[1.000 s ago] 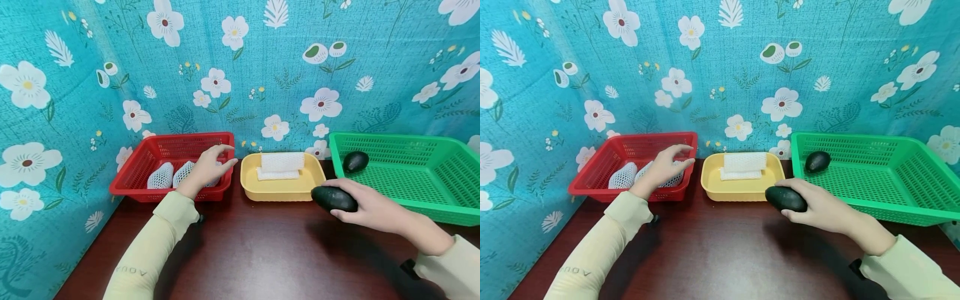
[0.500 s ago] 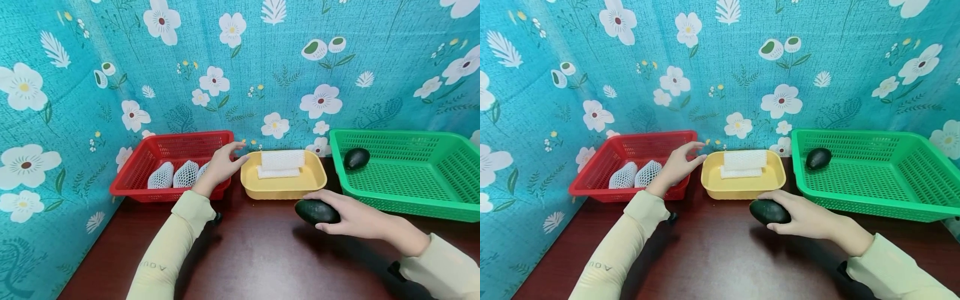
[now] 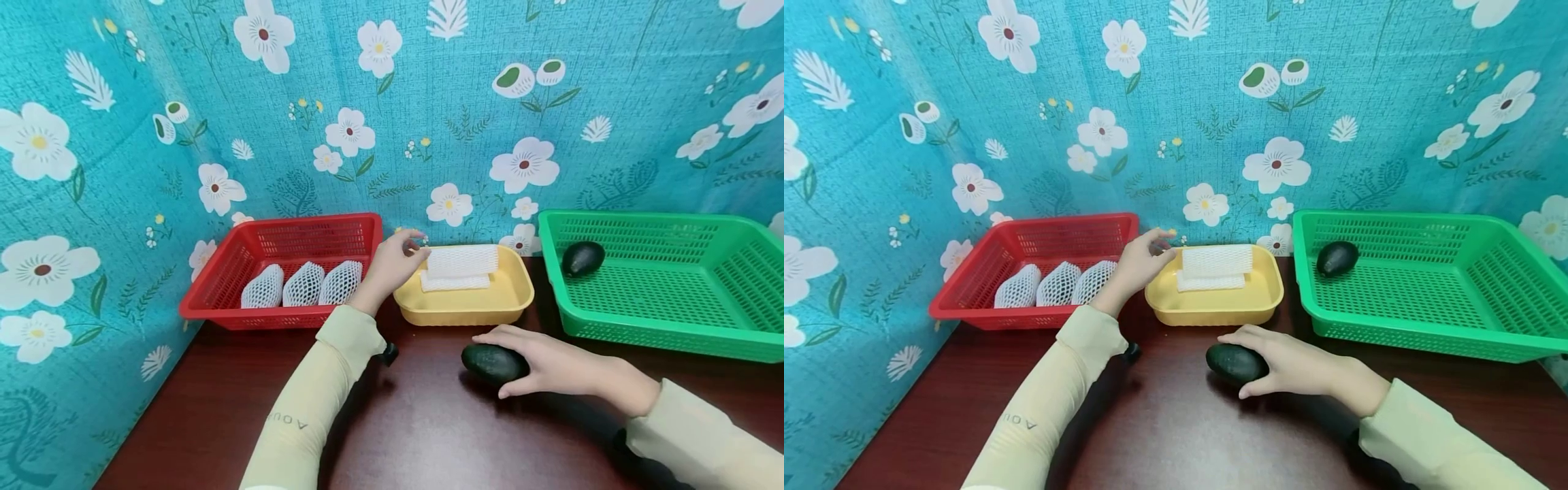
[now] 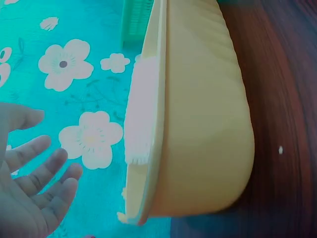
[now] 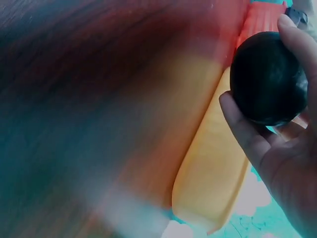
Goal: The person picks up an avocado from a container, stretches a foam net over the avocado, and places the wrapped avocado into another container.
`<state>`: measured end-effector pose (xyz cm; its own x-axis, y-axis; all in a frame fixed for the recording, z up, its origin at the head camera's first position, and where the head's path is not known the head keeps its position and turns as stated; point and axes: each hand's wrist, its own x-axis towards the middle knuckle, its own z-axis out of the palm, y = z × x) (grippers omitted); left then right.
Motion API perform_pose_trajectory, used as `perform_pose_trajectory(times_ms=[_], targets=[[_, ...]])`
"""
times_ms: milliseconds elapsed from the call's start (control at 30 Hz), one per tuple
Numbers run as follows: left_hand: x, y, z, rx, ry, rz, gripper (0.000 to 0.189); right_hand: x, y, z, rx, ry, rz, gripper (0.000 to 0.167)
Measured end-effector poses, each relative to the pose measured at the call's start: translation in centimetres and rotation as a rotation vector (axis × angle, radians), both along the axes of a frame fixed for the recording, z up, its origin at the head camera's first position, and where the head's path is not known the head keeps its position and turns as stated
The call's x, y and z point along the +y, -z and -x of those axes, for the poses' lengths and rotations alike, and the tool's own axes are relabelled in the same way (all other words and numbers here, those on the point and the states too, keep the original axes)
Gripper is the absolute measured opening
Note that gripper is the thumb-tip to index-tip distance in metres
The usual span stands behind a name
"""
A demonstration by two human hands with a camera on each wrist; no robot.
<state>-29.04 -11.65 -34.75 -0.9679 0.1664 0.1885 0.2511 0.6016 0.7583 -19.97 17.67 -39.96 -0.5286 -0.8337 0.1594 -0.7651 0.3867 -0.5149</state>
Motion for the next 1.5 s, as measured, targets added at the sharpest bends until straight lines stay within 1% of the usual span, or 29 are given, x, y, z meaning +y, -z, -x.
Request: perform_pose_trajectory(times_ms=[200,300,433,633,733,900,1067,1267,1400,1500], targets=[[1.2,0.8,0.8,-0.114,0.073,0.017,0.038,-1.3,0.7,0.2,-0.062,-0.029,-0.003,0.072],[1.7,1.4,1.2,-0.135,0.086,0.042,0.038,-1.7,1.3,0.2,-0.084,-0.021,-0.010,0.072],[2.3,1.7,1.5,-0.133,0.071,0.064,0.035,-2.0,1.7,0.2,-0.064,-0.004,-0.012,0.071],[3.0,1.7,2.0,-0.124,0.013,0.092,0.036,-2.0,1.4,0.2,-0.037,-0.010,-0.010,0.070],[3.4,1.9,2.4,-0.130,-0.016,0.119,0.038,-2.1,1.4,0.2,-0.034,-0.016,-0.015,0.070],[3.7,2.3,3.2,-0.150,-0.046,0.169,0.042,-1.9,1.5,0.2,-0.039,-0.006,-0.022,0.071],[3.9,2.5,3.7,-0.159,-0.045,0.226,0.046,-1.7,1.5,0.3,-0.045,0.006,-0.036,0.075],[4.1,2.8,4.2,-0.173,-0.045,0.281,0.051,-1.7,1.7,0.5,-0.045,0.000,-0.039,0.077],[4.1,3.0,4.2,-0.193,-0.043,0.304,0.055,-1.6,1.6,0.5,-0.047,-0.006,-0.038,0.077],[4.1,3.1,4.1,-0.210,-0.053,0.303,0.049,-1.5,1.4,0.5,-0.054,-0.010,-0.041,0.077]])
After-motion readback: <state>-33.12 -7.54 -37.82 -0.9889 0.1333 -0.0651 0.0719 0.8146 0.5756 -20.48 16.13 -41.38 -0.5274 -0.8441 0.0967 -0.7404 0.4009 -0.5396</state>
